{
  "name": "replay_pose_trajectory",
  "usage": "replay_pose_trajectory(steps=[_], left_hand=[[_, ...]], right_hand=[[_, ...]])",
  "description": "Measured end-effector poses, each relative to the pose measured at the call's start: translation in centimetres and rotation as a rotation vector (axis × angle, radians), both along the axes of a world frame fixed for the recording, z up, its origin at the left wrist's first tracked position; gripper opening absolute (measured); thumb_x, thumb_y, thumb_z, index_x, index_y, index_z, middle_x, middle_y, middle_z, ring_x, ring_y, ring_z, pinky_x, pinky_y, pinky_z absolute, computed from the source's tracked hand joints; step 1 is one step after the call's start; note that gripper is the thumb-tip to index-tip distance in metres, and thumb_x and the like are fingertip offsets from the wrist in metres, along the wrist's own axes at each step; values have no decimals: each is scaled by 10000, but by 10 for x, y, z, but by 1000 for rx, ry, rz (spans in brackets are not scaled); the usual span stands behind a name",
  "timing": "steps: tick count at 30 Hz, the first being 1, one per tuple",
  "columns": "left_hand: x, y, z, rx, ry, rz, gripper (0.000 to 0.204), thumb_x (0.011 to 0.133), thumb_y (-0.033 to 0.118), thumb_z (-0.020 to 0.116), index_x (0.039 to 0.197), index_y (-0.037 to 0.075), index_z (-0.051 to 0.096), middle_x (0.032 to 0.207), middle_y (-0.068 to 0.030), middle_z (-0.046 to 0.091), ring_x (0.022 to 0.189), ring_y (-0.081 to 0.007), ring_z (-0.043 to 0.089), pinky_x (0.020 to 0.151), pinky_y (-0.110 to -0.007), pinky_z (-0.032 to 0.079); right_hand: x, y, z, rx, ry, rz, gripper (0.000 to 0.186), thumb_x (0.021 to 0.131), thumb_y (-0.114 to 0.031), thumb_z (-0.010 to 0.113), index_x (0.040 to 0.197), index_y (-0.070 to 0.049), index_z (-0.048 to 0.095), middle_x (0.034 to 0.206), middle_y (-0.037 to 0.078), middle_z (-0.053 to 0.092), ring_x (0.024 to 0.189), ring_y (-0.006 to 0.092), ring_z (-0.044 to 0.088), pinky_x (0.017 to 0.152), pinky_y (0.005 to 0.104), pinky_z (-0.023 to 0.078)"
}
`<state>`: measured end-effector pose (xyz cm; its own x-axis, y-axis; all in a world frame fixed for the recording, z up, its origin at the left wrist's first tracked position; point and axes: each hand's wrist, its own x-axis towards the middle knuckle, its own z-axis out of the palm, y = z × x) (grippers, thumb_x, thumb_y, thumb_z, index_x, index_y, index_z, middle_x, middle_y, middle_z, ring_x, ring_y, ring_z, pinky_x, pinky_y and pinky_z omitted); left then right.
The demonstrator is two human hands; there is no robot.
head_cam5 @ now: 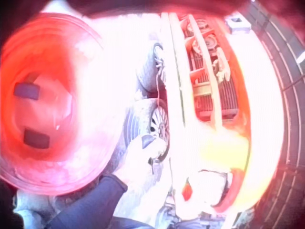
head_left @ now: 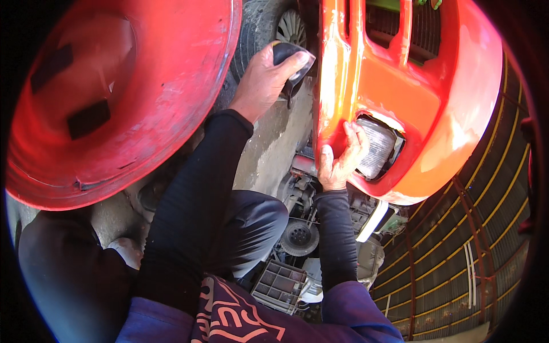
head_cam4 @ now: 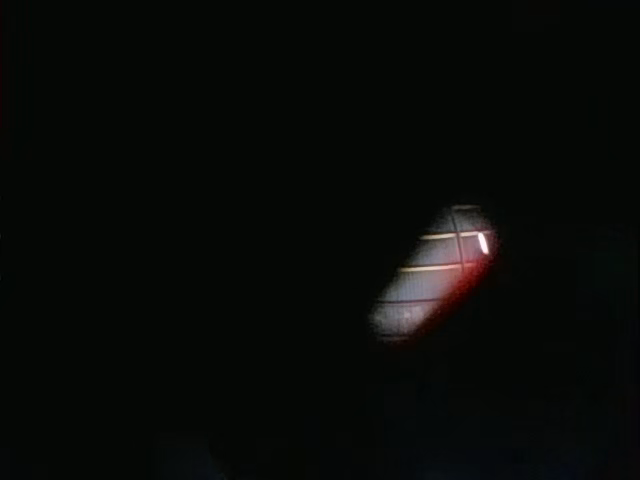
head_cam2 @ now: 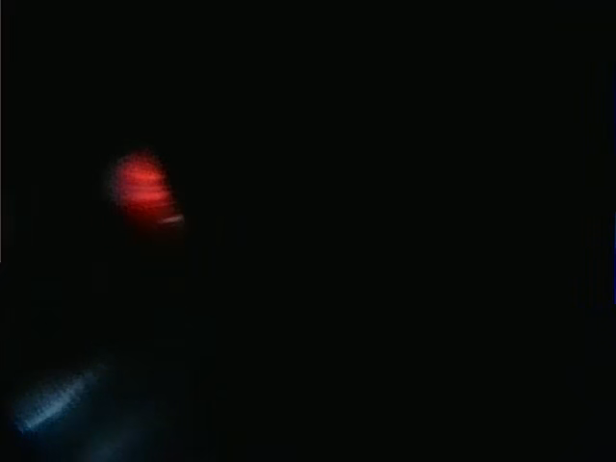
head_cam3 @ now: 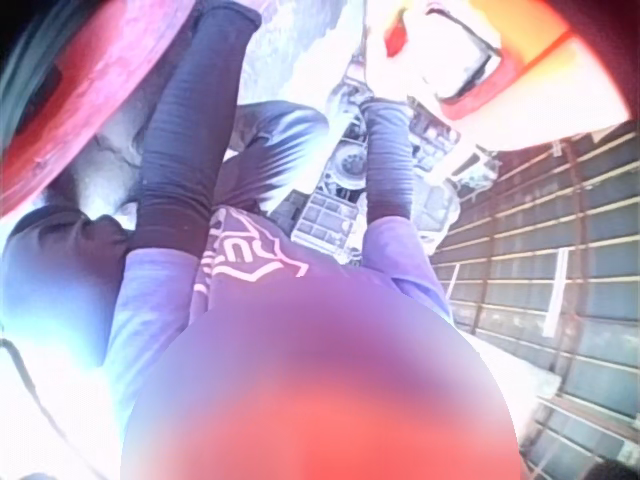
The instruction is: The person sands the surface of a red car bumper with a sanding block, repeatedly dipping the block into a red bucket of water. The person works on the lower edge and around the headlight opening of the bumper.
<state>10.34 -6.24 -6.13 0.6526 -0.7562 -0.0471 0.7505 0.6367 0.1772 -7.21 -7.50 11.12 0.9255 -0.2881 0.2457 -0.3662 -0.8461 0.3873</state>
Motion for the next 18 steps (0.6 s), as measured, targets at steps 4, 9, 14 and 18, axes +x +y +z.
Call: replay_pose_trajectory(steps=[4,9,14,18], left_hand=[[9,-26,14,-23,-41,149,269,954,256,773,1057,20,693,934,-12,722,858,-74,651,796,-252,524],[-9,-21,20,19,-133,206,261,937,228,791,1017,6,682,912,-40,730,834,-92,659,784,-271,527],[-43,9,29,17,-89,-167,202,952,178,763,991,7,662,893,-48,721,819,-99,663,769,-265,535],[-28,-3,25,28,-116,102,216,957,186,762,991,4,651,900,-48,722,814,-95,673,758,-248,539]], right_hand=[[0,0,0,23,-6,-5,644,891,-440,732,1378,-41,596,1367,211,524,1281,381,476,1109,502,363],[1,0,1,46,-12,1,654,862,-411,759,1377,-39,604,1369,221,527,1277,381,479,1107,499,363],[3,2,1,16,6,7,677,859,-423,763,1389,-36,597,1366,225,525,1272,386,479,1102,495,367],[3,2,2,46,-2,6,687,863,-440,760,1396,-38,593,1357,222,529,1269,384,480,1102,491,369]])
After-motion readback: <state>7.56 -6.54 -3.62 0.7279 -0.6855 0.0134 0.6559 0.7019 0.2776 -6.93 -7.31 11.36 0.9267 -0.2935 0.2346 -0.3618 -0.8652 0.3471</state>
